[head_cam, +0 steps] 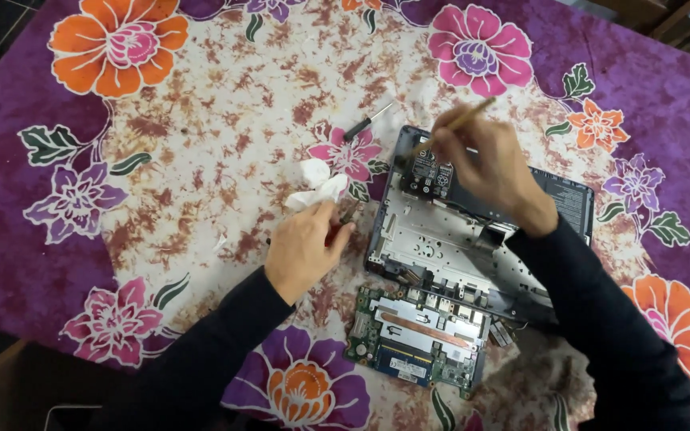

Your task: Cleaning the internal chassis of a laptop with a brush and cloth, then preparing and seating the motherboard for reinstallation.

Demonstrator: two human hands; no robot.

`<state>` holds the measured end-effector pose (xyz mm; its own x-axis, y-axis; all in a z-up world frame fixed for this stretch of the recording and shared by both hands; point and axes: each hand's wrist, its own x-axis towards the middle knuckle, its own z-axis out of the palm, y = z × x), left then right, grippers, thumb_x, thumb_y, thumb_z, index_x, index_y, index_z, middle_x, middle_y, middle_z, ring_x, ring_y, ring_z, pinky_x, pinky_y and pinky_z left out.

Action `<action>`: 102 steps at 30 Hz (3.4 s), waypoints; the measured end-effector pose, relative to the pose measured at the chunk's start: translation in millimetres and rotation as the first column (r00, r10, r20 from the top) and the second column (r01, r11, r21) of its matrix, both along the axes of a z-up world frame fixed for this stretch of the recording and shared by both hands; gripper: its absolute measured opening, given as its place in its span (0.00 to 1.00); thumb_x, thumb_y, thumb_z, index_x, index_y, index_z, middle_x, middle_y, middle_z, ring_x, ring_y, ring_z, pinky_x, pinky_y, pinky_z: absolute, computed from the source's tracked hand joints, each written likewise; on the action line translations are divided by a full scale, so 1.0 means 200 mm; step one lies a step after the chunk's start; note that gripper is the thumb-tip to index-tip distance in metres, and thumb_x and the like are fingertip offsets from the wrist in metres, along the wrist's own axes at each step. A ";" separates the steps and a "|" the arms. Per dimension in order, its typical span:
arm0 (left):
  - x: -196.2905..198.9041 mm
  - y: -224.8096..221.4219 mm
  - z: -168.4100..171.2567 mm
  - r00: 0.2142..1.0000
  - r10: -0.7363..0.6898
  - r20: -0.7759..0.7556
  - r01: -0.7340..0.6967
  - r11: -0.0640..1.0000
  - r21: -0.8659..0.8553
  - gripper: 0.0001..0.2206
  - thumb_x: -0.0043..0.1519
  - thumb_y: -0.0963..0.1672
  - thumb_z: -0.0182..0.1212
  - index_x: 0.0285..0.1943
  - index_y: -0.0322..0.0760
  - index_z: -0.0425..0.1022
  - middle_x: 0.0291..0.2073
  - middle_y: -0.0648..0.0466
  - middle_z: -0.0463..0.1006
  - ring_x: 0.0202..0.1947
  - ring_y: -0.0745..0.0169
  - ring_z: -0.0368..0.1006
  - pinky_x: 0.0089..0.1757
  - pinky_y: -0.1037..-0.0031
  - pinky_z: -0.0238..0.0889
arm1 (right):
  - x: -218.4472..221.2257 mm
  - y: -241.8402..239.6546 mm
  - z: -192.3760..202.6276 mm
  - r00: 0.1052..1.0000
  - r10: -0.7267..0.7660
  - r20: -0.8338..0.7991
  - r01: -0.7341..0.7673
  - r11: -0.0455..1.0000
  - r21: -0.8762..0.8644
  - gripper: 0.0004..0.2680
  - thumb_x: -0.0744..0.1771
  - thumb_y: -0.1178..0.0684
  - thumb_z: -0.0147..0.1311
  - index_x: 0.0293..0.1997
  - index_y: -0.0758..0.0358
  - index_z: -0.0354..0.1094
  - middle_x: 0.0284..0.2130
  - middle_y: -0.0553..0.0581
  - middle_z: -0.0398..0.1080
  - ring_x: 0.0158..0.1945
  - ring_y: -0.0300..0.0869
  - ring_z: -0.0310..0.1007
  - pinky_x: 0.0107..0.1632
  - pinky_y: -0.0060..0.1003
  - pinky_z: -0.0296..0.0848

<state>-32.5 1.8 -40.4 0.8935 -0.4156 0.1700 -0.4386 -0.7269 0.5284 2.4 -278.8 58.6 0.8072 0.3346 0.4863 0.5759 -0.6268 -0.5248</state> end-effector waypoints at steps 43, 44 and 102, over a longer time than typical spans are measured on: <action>-0.04 -0.12 0.09 0.813 -0.455 0.364 0.522 0.846 -0.107 0.19 0.70 0.50 0.48 0.67 0.41 0.69 0.61 0.47 0.67 0.67 0.39 0.61 0.63 0.50 0.51 | 0.04 -0.32 -0.05 0.981 -0.132 0.144 0.131 0.991 0.014 0.02 0.72 0.61 0.52 0.43 0.67 0.69 0.21 0.58 0.71 0.21 0.50 0.73 0.26 0.40 0.72; -0.04 -0.13 0.08 0.801 -0.482 0.354 0.548 0.829 -0.111 0.20 0.69 0.51 0.49 0.65 0.40 0.70 0.62 0.47 0.68 0.67 0.39 0.61 0.64 0.49 0.49 | 0.04 -0.34 -0.06 0.967 -0.162 0.199 0.172 0.984 -0.035 0.03 0.71 0.61 0.53 0.40 0.67 0.68 0.22 0.59 0.71 0.21 0.51 0.73 0.25 0.40 0.70; -0.05 -0.12 0.13 0.652 -0.654 0.384 0.734 0.671 -0.106 0.08 0.58 0.43 0.69 0.42 0.38 0.77 0.45 0.53 0.80 0.53 0.54 0.74 0.62 0.52 0.60 | -0.27 -0.69 0.07 0.844 -0.536 0.004 0.492 0.770 -0.406 0.16 0.77 0.53 0.45 0.28 0.65 0.57 0.15 0.55 0.57 0.16 0.48 0.58 0.21 0.48 0.57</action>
<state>-43.2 -22.8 -14.3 0.2456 -0.8030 0.5430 -0.9194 -0.0155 0.3929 -50.8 -417.0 72.1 0.9502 -0.0077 0.3115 0.0652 -0.9727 -0.2228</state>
